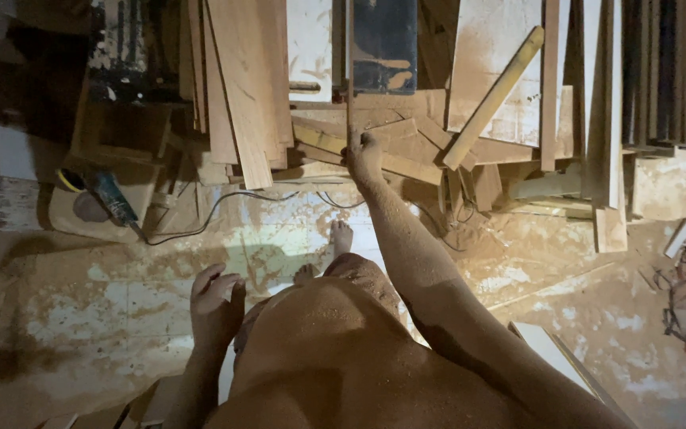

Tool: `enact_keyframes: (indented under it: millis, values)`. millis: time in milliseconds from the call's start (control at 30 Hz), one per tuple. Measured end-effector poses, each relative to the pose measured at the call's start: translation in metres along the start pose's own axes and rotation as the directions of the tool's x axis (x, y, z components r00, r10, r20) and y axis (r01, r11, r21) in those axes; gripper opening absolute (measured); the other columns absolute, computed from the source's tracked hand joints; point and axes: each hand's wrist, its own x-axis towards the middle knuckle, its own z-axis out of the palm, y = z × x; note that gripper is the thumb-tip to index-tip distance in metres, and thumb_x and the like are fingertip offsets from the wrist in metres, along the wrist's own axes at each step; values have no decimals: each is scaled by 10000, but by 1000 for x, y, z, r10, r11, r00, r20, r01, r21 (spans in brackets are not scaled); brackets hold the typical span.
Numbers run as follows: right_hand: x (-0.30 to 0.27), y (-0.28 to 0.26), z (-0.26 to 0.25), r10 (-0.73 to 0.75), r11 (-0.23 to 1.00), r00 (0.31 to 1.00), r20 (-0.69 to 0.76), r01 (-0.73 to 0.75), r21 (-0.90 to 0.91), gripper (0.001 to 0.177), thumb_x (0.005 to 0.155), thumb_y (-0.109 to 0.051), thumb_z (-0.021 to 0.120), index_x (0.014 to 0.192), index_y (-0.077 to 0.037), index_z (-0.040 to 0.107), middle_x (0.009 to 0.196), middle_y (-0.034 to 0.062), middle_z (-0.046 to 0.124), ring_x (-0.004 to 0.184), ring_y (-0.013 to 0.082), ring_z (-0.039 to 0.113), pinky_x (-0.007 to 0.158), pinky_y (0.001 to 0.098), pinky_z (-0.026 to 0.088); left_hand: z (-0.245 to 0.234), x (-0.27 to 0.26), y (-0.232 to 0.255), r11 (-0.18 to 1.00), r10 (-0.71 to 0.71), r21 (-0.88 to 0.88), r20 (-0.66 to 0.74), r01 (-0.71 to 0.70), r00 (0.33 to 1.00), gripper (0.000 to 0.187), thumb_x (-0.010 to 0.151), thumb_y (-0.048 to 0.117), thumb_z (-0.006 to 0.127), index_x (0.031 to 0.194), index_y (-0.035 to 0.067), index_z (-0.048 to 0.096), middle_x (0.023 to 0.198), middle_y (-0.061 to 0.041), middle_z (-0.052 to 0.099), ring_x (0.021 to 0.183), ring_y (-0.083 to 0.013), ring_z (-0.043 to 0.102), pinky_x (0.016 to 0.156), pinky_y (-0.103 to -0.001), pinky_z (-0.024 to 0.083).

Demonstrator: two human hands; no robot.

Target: Sorting and moving various wooden strips and boards on a workshop floor.

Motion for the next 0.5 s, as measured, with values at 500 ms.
enact_keyframes:
  millis: [500]
  values:
    - [-129, 29, -38, -58, 995, 997, 59, 63, -82, 705, 1162, -641, 561, 1078, 42, 715, 773, 167, 758, 651, 259, 788, 661, 389, 650, 43, -9, -36, 954, 260, -185, 111, -237, 959, 145, 1042, 172, 824, 1177, 195, 776, 1472, -50, 662, 1233, -352, 720, 988, -527, 637]
